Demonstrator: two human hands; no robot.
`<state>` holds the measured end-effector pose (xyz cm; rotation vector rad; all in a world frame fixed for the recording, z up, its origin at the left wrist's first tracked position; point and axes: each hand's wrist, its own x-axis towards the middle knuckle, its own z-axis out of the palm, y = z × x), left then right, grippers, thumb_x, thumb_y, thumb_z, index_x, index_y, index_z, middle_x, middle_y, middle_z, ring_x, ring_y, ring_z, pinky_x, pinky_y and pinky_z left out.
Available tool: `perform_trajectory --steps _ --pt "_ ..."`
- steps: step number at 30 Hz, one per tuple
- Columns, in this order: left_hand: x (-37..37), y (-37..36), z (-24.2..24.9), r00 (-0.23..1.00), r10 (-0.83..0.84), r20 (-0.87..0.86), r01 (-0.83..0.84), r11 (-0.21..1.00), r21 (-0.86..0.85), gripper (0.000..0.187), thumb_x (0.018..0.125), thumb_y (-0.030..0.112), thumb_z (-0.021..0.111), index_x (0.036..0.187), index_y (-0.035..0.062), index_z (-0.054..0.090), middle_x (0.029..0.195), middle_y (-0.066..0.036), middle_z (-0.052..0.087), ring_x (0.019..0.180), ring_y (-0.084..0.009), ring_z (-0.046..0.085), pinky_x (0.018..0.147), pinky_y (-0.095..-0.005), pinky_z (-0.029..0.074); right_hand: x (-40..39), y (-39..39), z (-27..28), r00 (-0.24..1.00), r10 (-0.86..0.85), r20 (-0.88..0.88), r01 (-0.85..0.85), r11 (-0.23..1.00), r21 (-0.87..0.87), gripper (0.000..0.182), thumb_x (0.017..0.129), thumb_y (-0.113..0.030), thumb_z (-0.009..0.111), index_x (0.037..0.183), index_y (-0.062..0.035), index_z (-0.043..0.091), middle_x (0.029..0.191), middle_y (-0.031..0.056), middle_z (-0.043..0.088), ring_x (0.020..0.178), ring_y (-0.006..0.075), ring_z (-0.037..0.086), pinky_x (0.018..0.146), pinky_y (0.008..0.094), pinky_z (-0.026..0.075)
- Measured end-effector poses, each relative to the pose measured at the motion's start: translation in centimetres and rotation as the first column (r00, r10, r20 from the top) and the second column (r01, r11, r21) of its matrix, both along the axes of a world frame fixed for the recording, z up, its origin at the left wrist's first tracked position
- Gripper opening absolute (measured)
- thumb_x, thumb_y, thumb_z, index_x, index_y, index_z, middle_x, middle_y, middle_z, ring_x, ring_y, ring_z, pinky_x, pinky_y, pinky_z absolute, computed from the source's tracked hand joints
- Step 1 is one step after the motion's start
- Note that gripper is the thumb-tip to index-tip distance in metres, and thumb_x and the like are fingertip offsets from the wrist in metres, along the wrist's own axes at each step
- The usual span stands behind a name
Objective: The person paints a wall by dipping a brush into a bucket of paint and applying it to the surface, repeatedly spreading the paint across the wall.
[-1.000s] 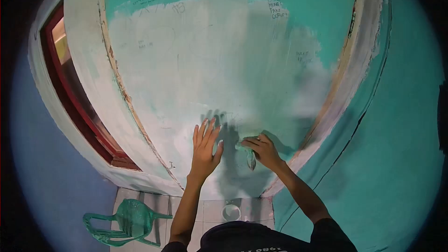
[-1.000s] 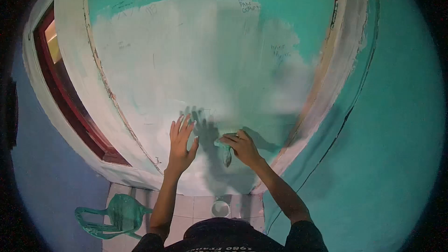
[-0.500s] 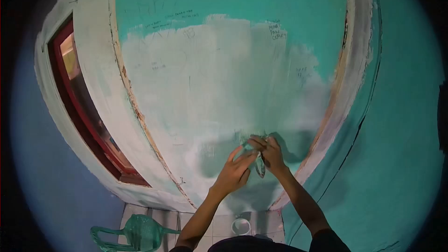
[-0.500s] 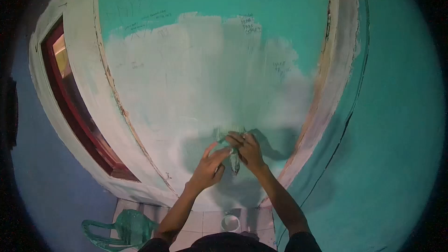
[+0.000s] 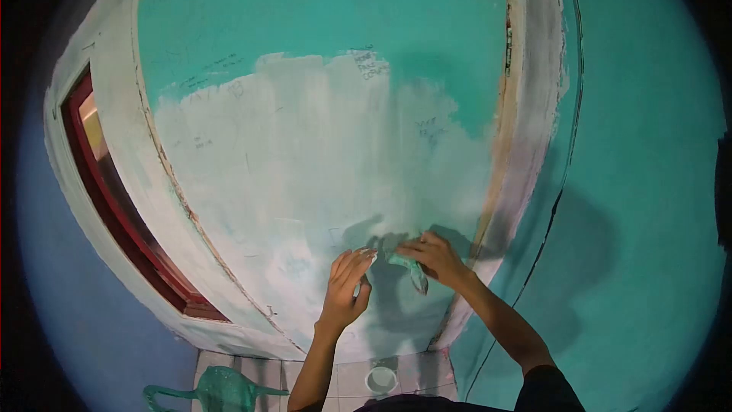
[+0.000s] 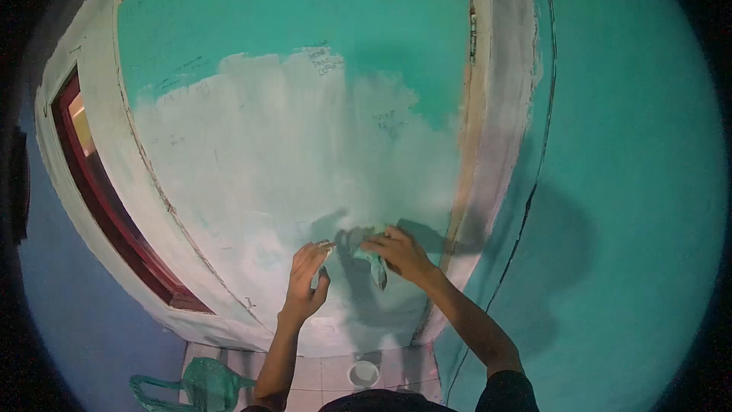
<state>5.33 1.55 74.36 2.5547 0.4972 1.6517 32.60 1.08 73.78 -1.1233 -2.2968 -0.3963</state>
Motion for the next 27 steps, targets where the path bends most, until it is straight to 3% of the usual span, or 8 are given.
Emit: perform_trajectory --steps 3,5,8,10,14,16,23,27 --pt "2.3 -0.3 0.3 1.0 0.025 -0.015 -0.025 1.0 -0.019 0.059 0.077 -0.013 0.057 0.134 0.0012 0.058 0.135 -0.015 0.066 0.129 -0.0368 0.059 0.112 -0.0537 0.04 2.7 0.9 1.2 0.988 0.058 -0.142 -0.056 0.998 0.022 0.054 0.077 -0.001 0.071 0.13 -0.0114 0.068 0.126 0.0062 0.072 0.087 0.0288 0.06 0.083 0.0345 0.049" --pt "3.8 -0.5 1.0 0.998 0.056 -0.028 -0.056 0.998 -0.021 0.059 0.077 -0.013 0.057 0.134 0.0013 0.058 0.135 -0.015 0.066 0.13 -0.0369 0.059 0.112 -0.0537 0.04 4.1 2.0 7.5 0.946 0.197 -0.258 -0.116 0.948 0.298 0.055 0.073 0.003 0.072 0.125 -0.0147 0.07 0.12 0.0018 0.073 0.09 0.028 0.06 0.087 0.0381 0.05" --pt "6.1 -0.4 2.9 0.999 0.033 -0.001 -0.033 0.999 0.023 0.058 0.078 -0.012 0.058 0.134 0.0015 0.059 0.136 -0.015 0.065 0.133 -0.036 0.057 0.114 -0.0527 0.04 4.6 3.3 15.4 0.976 -0.003 -0.216 0.094 0.906 0.412 0.05 0.077 0.001 0.071 0.124 -0.0176 0.071 0.121 0.0007 0.072 0.097 0.027 0.062 0.088 0.0399 0.05" --pt "7.0 -0.5 3.4 0.996 0.085 -0.007 -0.085 0.996 -0.02 0.055 0.08 -0.009 0.059 0.134 0.0019 0.06 0.139 -0.015 0.064 0.136 -0.0357 0.054 0.115 -0.052 0.038 4.2 4.5 17.9 0.982 0.061 -0.181 0.088 0.695 0.714 0.05 0.078 0.001 0.07 0.124 -0.0184 0.072 0.124 -0.0011 0.071 0.1 0.0277 0.062 0.09 0.041 0.051" --pt "7.1 -0.1 4.0 0.984 0.169 -0.056 -0.171 0.985 -0.02 0.053 0.082 -0.007 0.059 0.133 0.0025 0.06 0.142 -0.014 0.063 0.139 -0.0354 0.052 0.116 -0.0518 0.036 3.9 5.5 19.1 0.976 0.04 -0.212 0.168 0.48 0.861 0.048 0.081 0.002 0.067 0.124 -0.0182 0.073 0.128 -0.0022 0.07 0.102 0.0285 0.063 0.092 0.0421 0.052" --pt "6.6 0.5 4.0 0.979 0.2 -0.028 -0.201 0.979 -0.022 0.051 0.083 -0.005 0.059 0.133 0.0028 0.06 0.143 -0.015 0.062 0.14 -0.0366 0.05 0.117 -0.0518 0.035 4.6 5.4 16.4 0.972 -0.012 -0.233 0.178 0.686 0.705 0.047 0.082 0.002 0.065 0.123 -0.0194 0.074 0.131 -0.0024 0.069 0.105 0.0268 0.064 0.092 0.0404 0.053" --pt "5.7 1.4 3.4 0.97 0.242 -0.037 -0.243 0.969 -0.046 0.052 0.083 -0.008 0.057 0.134 0.0043 0.058 0.145 -0.015 0.059 0.141 -0.0392 0.047 0.118 -0.0499 0.034 4.7 -0.8 5.2 0.988 0.086 -0.125 -0.054 0.969 0.239 0.049 0.076 0.004 0.066 0.121 -0.0161 0.074 0.122 -0.0002 0.07 0.089 0.0263 0.058 0.085 0.0408 0.048" --pt "6.2 1.2 4.5 0.977 0.214 -0.012 -0.214 0.977 -0.02 0.05 0.081 -0.007 0.059 0.13 0.0035 0.063 0.144 -0.014 0.061 0.14 -0.0368 0.049 0.116 -0.0503 0.035 4.6 1.6 10.7 0.98 0.019 -0.2 0.086 0.86 0.504 0.053 0.074 0.006 0.067 0.12 -0.0179 0.074 0.12 -0.0005 0.071 0.089 0.0262 0.056 0.084 0.0412 0.047"
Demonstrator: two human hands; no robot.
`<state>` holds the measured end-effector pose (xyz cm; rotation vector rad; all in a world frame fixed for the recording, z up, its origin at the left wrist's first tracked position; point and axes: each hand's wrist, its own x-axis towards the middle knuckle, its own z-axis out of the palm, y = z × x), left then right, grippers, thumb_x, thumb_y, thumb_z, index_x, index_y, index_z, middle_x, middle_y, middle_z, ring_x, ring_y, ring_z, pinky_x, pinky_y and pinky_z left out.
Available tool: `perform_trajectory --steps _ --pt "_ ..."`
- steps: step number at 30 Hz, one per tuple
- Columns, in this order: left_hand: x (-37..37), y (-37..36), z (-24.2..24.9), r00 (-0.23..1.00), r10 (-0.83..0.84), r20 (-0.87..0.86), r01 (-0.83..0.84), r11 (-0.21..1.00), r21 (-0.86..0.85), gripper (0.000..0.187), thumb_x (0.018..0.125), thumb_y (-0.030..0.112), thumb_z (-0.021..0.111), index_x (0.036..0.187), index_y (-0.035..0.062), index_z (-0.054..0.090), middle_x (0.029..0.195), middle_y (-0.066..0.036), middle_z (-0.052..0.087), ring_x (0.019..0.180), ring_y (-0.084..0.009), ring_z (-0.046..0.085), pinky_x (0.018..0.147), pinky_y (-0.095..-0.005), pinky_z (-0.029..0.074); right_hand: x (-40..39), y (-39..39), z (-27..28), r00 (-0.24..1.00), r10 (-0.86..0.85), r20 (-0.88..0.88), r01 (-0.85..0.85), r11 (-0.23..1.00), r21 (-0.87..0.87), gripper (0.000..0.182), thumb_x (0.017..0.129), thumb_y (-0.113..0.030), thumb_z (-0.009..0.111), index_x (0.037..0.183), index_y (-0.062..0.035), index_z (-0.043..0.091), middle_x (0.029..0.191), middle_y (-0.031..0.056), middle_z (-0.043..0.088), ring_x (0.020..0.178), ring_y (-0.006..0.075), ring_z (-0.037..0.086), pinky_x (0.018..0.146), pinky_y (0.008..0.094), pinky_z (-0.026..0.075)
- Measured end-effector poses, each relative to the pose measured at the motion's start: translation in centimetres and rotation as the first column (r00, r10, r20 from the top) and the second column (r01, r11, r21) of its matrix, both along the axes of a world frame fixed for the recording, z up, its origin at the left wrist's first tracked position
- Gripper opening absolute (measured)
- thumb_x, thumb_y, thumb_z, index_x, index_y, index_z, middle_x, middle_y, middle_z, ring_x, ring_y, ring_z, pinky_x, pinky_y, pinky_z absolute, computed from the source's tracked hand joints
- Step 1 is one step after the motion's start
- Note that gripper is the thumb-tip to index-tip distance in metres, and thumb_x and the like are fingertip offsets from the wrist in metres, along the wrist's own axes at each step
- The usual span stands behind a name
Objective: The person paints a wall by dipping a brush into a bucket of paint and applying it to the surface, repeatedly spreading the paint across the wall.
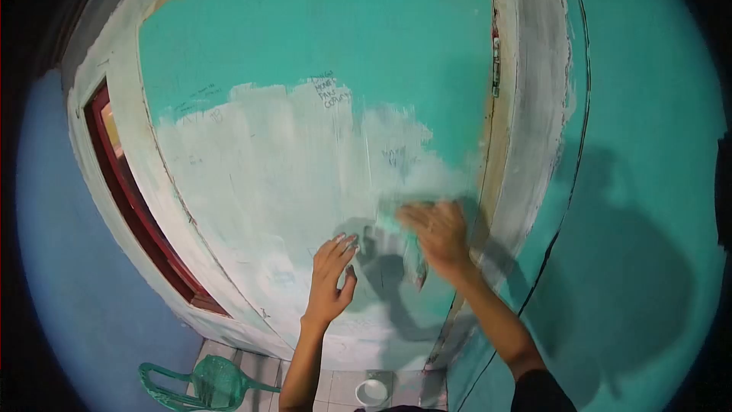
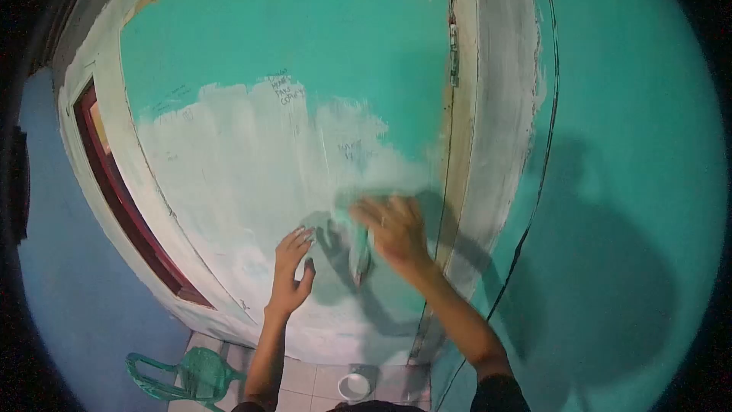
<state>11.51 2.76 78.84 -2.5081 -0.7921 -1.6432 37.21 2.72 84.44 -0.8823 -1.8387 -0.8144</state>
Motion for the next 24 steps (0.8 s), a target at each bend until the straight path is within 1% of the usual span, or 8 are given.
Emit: perform_trajectory --steps 3,6,9,11,13,16,23,24 --pt "-0.1 0.3 1.2 1.0 0.003 -0.008 -0.003 0.999 0.039 0.051 0.081 -0.008 0.059 0.13 0.0038 0.063 0.144 -0.014 0.061 0.14 -0.0365 0.049 0.116 -0.0505 0.035 0.6 2.2 8.7 0.988 -0.01 -0.153 0.051 0.961 0.272 0.055 0.074 0.007 0.066 0.121 -0.0202 0.074 0.124 -0.0011 0.07 0.088 0.0274 0.055 0.083 0.0414 0.049" --pt "-0.1 0.0 1.5 1.0 0.027 0.01 -0.027 0.998 0.055 0.051 0.081 -0.009 0.057 0.13 0.0051 0.062 0.145 -0.014 0.06 0.142 -0.0374 0.047 0.117 -0.0499 0.034 -0.3 1.4 12.0 0.981 0.047 -0.19 -0.001 0.972 0.236 0.057 0.074 0.006 0.065 0.123 -0.0214 0.074 0.126 -0.0012 0.07 0.088 0.0279 0.056 0.083 0.0404 0.05" --pt "0.0 -0.6 0.5 0.999 0.016 0.031 -0.017 0.999 0.042 0.048 0.083 -0.009 0.057 0.128 0.0059 0.062 0.145 -0.014 0.059 0.142 -0.0385 0.046 0.117 -0.0492 0.034 -0.8 3.6 2.8 0.997 -0.062 -0.034 0.067 0.985 0.16 0.061 0.072 0.006 0.065 0.125 -0.0224 0.073 0.126 -0.0012 0.07 0.089 0.027 0.056 0.084 0.0401 0.051" --pt "0.1 -1.4 -1.0 0.998 0.051 0.024 -0.051 0.999 -0.007 0.052 0.081 -0.007 0.059 0.131 0.0048 0.063 0.145 -0.014 0.059 0.142 -0.0371 0.047 0.116 -0.0501 0.035 -1.5 0.9 -5.0 0.998 -0.039 -0.042 0.035 0.993 -0.109 0.066 0.07 0.005 0.066 0.129 -0.0231 0.071 0.126 -0.0012 0.07 0.09 0.0261 0.056 0.085 0.0399 0.051" --pt "0.2 -2.5 -2.6 0.998 0.056 0.022 -0.056 0.998 -0.028 0.051 0.081 -0.007 0.059 0.131 0.0046 0.062 0.146 -0.014 0.058 0.142 -0.0374 0.046 0.117 -0.0498 0.035 -1.3 1.2 -13.8 0.993 0.073 -0.095 -0.087 0.985 -0.151 0.065 0.071 0.004 0.067 0.13 -0.0224 0.07 0.127 -0.0015 0.069 0.093 0.0252 0.056 0.088 0.04 0.049" --pt "0.4 -4.5 -5.2 0.998 0.055 -0.037 -0.059 0.99 -0.129 0.049 0.082 -0.005 0.06 0.13 0.0041 0.063 0.147 -0.014 0.058 0.142 -0.0376 0.047 0.117 -0.0498 0.034 -1.3 -1.9 -18.3 0.997 0.073 -0.028 -0.078 0.912 -0.402 0.062 0.073 0.004 0.065 0.129 -0.0212 0.07 0.126 -0.0017 0.07 0.098 0.0247 0.056 0.091 0.0397 0.046" --pt "1.2 -8.3 -9.4 0.997 0.078 -0.007 -0.077 0.965 -0.25 0.048 0.083 -0.006 0.062 0.13 0.0041 0.063 0.146 -0.014 0.058 0.141 -0.0371 0.048 0.116 -0.049 0.036 -2.1 -6.5 -19.7 0.984 0.071 -0.166 -0.14 0.881 -0.451 0.053 0.078 0.005 0.067 0.124 -0.0199 0.071 0.125 -0.0037 0.07 0.106 0.0234 0.057 0.093 0.0422 0.042" --pt "1.1 -8.9 -9.9 0.996 0.081 -0.019 -0.084 0.959 -0.27 0.046 0.084 -0.005 0.062 0.129 0.0045 0.063 0.145 -0.014 0.059 0.141 -0.0368 0.048 0.116 -0.0485 0.036 -2.4 -7.3 -20.3 0.989 0.019 -0.149 -0.081 0.903 -0.422 0.05 0.075 -0.002 0.072 0.121 -0.0216 0.072 0.124 -0.0044 0.072 0.1 0.022 0.058 0.091 0.0376 0.042"
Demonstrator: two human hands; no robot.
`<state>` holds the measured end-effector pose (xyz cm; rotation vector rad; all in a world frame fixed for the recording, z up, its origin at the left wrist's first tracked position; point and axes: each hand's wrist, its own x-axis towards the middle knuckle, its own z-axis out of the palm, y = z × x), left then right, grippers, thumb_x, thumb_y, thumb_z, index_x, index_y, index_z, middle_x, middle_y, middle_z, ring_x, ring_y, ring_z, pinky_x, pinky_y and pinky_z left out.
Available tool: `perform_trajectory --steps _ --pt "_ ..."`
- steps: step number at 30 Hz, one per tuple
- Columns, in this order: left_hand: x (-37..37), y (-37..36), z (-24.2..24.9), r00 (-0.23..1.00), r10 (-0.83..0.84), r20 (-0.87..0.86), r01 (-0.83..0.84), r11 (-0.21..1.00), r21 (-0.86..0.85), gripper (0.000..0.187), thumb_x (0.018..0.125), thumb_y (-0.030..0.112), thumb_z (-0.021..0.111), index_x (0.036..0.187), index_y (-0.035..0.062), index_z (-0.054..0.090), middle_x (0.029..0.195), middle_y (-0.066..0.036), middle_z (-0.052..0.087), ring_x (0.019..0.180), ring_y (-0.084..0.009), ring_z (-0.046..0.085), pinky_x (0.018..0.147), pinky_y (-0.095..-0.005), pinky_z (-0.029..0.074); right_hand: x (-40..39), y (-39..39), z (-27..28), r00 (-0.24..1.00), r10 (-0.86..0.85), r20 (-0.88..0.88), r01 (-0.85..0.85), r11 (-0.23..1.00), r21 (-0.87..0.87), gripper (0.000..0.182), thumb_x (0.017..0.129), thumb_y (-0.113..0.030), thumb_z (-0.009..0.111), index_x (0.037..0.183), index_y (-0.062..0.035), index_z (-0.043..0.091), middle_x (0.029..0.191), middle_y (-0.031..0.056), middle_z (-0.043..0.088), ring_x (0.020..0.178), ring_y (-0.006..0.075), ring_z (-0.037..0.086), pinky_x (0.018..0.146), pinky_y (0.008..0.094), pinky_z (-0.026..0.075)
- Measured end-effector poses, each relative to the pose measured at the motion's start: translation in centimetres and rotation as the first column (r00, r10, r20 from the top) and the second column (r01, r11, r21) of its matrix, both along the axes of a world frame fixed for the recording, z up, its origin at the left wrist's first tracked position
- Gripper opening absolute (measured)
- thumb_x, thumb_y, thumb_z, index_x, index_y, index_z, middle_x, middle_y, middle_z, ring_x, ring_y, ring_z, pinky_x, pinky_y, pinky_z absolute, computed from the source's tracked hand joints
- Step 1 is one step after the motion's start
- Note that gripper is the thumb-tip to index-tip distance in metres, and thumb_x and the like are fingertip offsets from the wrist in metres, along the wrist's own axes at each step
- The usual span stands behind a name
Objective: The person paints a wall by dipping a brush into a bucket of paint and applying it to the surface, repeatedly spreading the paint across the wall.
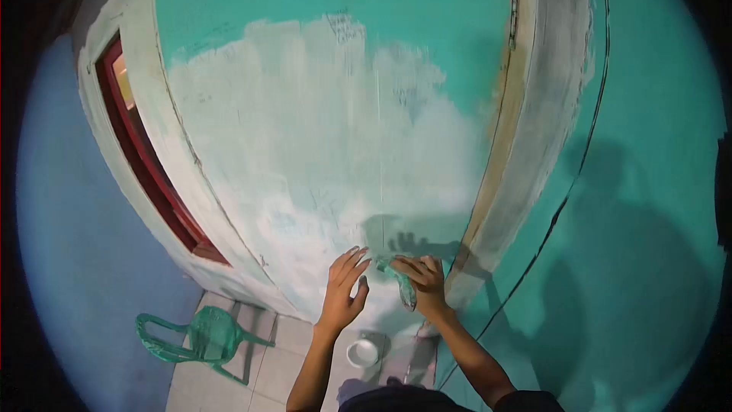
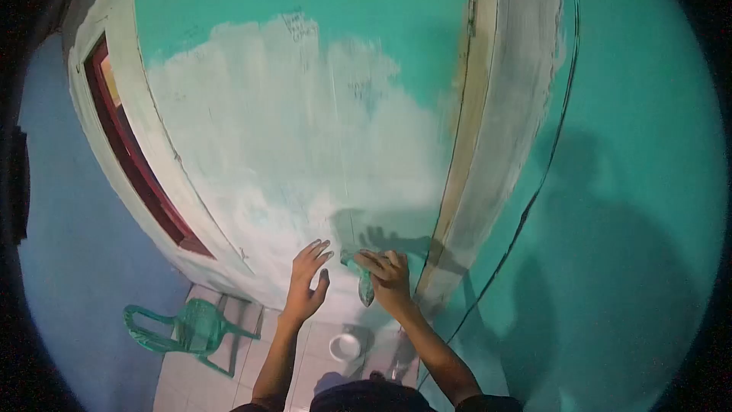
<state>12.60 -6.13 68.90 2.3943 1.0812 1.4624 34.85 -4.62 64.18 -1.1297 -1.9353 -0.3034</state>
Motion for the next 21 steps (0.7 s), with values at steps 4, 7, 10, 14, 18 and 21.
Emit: perform_trajectory --steps 4,7,10,14,18,21 --pt "-0.8 -2.6 -3.5 1.0 -0.03 0.006 0.03 0.995 -0.099 0.047 0.086 -0.005 0.063 0.131 0.005 0.063 0.146 -0.014 0.058 0.14 -0.0362 0.048 0.116 -0.047 0.037 -1.5 -3.6 -3.4 0.987 0.055 -0.151 -0.067 0.995 -0.075 0.064 0.066 0.002 0.072 0.127 -0.0199 0.069 0.126 0.0 0.072 0.101 0.0251 0.059 0.091 0.039 0.043" --pt "-1.9 -5.1 -8.2 0.995 -0.043 0.086 0.066 0.959 -0.276 0.049 0.09 -0.002 0.062 0.137 0.0062 0.061 0.148 -0.015 0.057 0.139 -0.0349 0.049 0.116 -0.0437 0.037 -3.0 -7.5 -5.6 0.972 0.053 -0.23 -0.095 0.98 -0.174 0.071 0.062 0.005 0.072 0.129 -0.019 0.068 0.129 0.0015 0.07 0.1 0.0279 0.059 0.092 0.0399 0.043" --pt "-4.0 -8.4 -12.6 0.992 -0.06 0.108 0.098 0.915 -0.39 0.048 0.092 0.002 0.063 0.139 0.0065 0.06 0.147 -0.016 0.057 0.138 -0.0354 0.05 0.115 -0.044 0.038 -5.1 -11.3 -7.8 0.965 0.018 -0.262 -0.083 0.968 -0.237 0.062 0.068 0.005 0.074 0.126 -0.0177 0.069 0.131 0.0052 0.068 0.102 0.0306 0.06 0.093 0.0426 0.043" --pt "-8.3 -13.8 -17.0 0.997 -0.029 0.074 0.062 0.868 -0.493 0.047 0.091 0.001 0.065 0.137 0.0052 0.06 0.142 -0.018 0.061 0.134 -0.0377 0.054 0.113 -0.0452 0.041 -8.0 -16.3 -10.7 0.952 -0.03 -0.304 -0.074 0.943 -0.324 0.049 0.076 0.001 0.077 0.122 -0.0143 0.07 0.13 0.0093 0.068 0.105 0.034 0.062 0.093 0.0457 0.045" --pt "-12.5 -18.9 -20.0 0.997 -0.004 0.077 0.047 0.825 -0.563 0.046 0.089 0.0 0.065 0.135 0.0044 0.061 0.137 -0.019 0.063 0.129 -0.039 0.057 0.111 -0.0456 0.044 -11.2 -21.8 -14.9 0.935 -0.092 -0.343 -0.045 0.928 -0.37 0.046 0.076 -0.001 0.077 0.12 -0.0129 0.071 0.126 0.0098 0.07 0.107 0.034 0.064 0.095 0.0454 0.047" --pt "-14.2 -21.7 -22.2 0.994 -0.019 0.106 0.082 0.77 -0.633 0.045 0.089 0.0 0.064 0.134 0.0035 0.061 0.135 -0.02 0.064 0.127 -0.0399 0.059 0.11 -0.0465 0.045 -13.2 -26.1 -16.6 0.869 -0.215 -0.446 -0.061 0.847 -0.527 0.038 0.082 -0.002 0.077 0.118 -0.011 0.072 0.123 0.0122 0.071 0.109 0.0333 0.066 0.096 0.0448 0.05"
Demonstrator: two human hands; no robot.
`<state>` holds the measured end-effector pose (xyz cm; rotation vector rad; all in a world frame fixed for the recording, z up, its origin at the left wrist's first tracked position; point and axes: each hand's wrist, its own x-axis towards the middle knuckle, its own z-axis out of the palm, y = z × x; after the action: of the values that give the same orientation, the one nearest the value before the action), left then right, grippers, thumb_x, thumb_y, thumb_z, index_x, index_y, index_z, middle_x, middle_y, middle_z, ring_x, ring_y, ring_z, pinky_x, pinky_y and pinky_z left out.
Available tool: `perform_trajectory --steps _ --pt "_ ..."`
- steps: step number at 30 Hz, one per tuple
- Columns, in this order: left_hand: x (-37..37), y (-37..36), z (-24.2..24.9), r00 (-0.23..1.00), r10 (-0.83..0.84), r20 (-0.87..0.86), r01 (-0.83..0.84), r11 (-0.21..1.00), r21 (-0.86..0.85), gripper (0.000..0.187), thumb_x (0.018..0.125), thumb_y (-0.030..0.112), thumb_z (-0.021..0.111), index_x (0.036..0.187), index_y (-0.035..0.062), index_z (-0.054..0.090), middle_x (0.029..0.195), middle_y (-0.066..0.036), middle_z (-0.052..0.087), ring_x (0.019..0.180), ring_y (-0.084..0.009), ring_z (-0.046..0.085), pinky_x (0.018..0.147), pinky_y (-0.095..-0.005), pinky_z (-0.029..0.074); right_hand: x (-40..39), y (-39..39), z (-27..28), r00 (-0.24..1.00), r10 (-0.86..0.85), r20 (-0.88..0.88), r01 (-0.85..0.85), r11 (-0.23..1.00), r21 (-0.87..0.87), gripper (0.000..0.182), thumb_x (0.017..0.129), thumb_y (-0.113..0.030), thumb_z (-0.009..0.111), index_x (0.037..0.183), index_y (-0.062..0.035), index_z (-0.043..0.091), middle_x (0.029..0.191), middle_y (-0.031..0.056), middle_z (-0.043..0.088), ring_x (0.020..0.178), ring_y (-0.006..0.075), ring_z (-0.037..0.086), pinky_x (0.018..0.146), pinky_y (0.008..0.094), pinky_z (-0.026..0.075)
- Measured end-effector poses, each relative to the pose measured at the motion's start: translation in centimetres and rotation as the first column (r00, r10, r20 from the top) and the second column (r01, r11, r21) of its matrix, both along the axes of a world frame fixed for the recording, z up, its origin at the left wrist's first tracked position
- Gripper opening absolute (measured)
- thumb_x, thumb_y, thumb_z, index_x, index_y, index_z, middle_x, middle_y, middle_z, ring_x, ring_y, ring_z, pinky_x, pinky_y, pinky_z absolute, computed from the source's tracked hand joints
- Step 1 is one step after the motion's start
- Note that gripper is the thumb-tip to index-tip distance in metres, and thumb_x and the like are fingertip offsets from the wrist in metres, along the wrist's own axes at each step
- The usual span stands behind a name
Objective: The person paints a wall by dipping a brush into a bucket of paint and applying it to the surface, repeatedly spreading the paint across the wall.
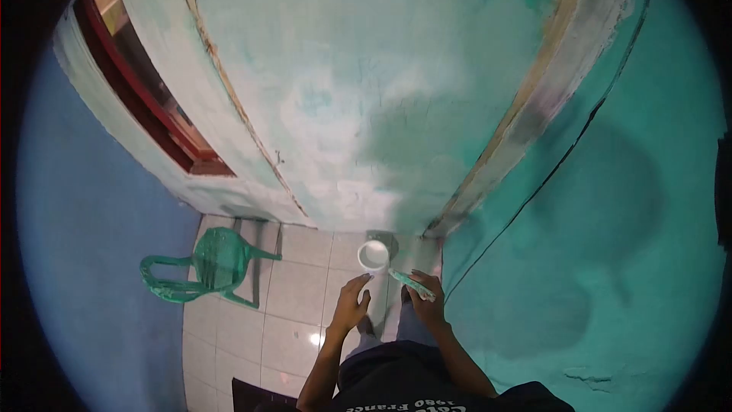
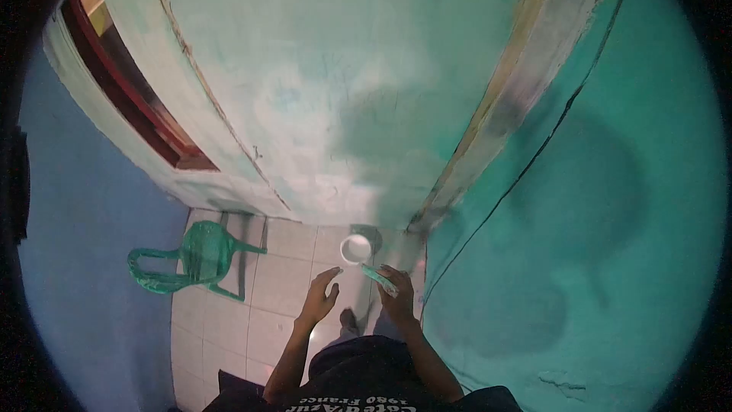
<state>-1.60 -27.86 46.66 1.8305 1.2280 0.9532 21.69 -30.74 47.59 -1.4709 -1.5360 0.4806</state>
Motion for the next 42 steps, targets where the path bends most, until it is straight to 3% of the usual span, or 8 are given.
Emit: perform_trajectory --steps 6,10,16,19,25,36,39,42 --pt "-0.5 -4.2 -3.9 0.999 0.047 0.022 -0.045 0.995 -0.086 0.044 0.089 0.002 0.062 0.133 0.0012 0.061 0.133 -0.022 0.065 0.127 -0.0408 0.059 0.11 -0.0471 0.046 -1.7 -3.7 -3.3 0.997 0.014 -0.081 -0.025 0.991 -0.134 0.036 0.083 -0.005 0.079 0.118 -0.0096 0.07 0.123 0.013 0.071 0.113 0.0349 0.067 0.101 0.0446 0.049" --pt "-0.3 -5.5 -8.0 0.997 0.059 -0.042 -0.067 0.978 -0.2 0.046 0.088 0.003 0.065 0.134 0.0007 0.059 0.132 -0.024 0.065 0.126 -0.0425 0.059 0.108 -0.0481 0.047 -1.3 -2.4 -5.6 0.999 0.045 0.019 -0.042 0.991 -0.126 0.025 0.091 -0.011 0.076 0.115 -0.0082 0.07 0.12 0.0114 0.072 0.107 0.0341 0.067 0.094 0.0427 0.051" --pt "0.8 -5.1 -19.4 0.986 -0.023 -0.163 -0.039 0.929 -0.369 0.046 0.088 0.008 0.068 0.133 0.0015 0.061 0.126 -0.024 0.065 0.122 -0.0442 0.059 0.107 -0.0484 0.047 -0.3 1.0 -17.1 0.997 0.07 -0.04 -0.077 0.973 -0.217 0.032 0.083 -0.003 0.079 0.114 -0.008 0.072 0.12 0.0123 0.073 0.109 0.0318 0.067 0.095 0.042 0.052" --pt "0.9 -3.2 -26.6 0.982 -0.031 -0.184 -0.023 0.959 -0.282 0.045 0.088 0.009 0.067 0.132 0.0007 0.06 0.127 -0.023 0.065 0.12 -0.0433 0.06 0.106 -0.0492 0.047 0.6 4.3 -24.1 0.97 0.241 0.04 -0.229 0.953 -0.198 0.043 0.078 -0.003 0.08 0.119 -0.0109 0.069 0.121 0.0106 0.072 0.108 0.0338 0.066 0.094 0.0429 0.05" --pt "0.1 2.1 -42.5 0.946 -0.068 -0.318 0.0 0.978 -0.209 0.05 0.089 0.01 0.065 0.138 0.0042 0.056 0.139 -0.017 0.059 0.132 -0.0368 0.053 0.114 -0.0492 0.038 1.3 9.2 -38.7 0.967 0.248 0.054 -0.242 0.965 -0.102 0.043 0.079 -0.002 0.078 0.119 -0.0117 0.068 0.123 0.0105 0.071 0.109 0.0345 0.066 0.093 0.0444 0.049" --pt "-1.3 4.9 -56.1 0.903 0.003 -0.429 -0.019 0.999 -0.035 0.057 0.093 0.014 0.065 0.148 0.0072 0.05 0.154 -0.02 0.046 0.146 -0.0393 0.039 0.121 -0.0504 0.029 0.3 11.5 -56.5 0.96 0.274 0.05 -0.276 0.961 0.034 0.045 0.072 0.005 0.078 0.114 -0.0089 0.07 0.125 0.0121 0.068 0.111 0.0358 0.066 0.094 0.0459 0.051" --pt "-1.8 5.6 -59.0 0.878 0.12 -0.463 -0.092 0.992 0.083 0.061 0.094 0.016 0.066 0.15 0.0041 0.046 0.157 -0.022 0.041 0.147 -0.0404 0.035 0.122 -0.0522 0.028 -0.4 12.1 -58.7 0.971 0.227 -0.078 -0.214 0.965 0.15 0.041 0.074 0.005 0.076 0.113 -0.0057 0.069 0.119 0.0162 0.07 0.109 0.0379 0.067 0.089 0.0459 0.055" --pt "-0.9 8.1 -59.0 0.858 0.204 -0.472 -0.145 0.977 0.159 0.067 0.095 0.018 0.068 0.153 0.0002 0.041 0.158 -0.026 0.038 0.148 -0.0431 0.033 0.122 -0.0529 0.027 0.1 14.4 -59.7 0.955 0.269 0.123 -0.288 0.941 0.177 0.036 0.077 0.002 0.075 0.112 -0.004 0.068 0.118 0.0157 0.071 0.108 0.037 0.068 0.09 0.0441 0.055"
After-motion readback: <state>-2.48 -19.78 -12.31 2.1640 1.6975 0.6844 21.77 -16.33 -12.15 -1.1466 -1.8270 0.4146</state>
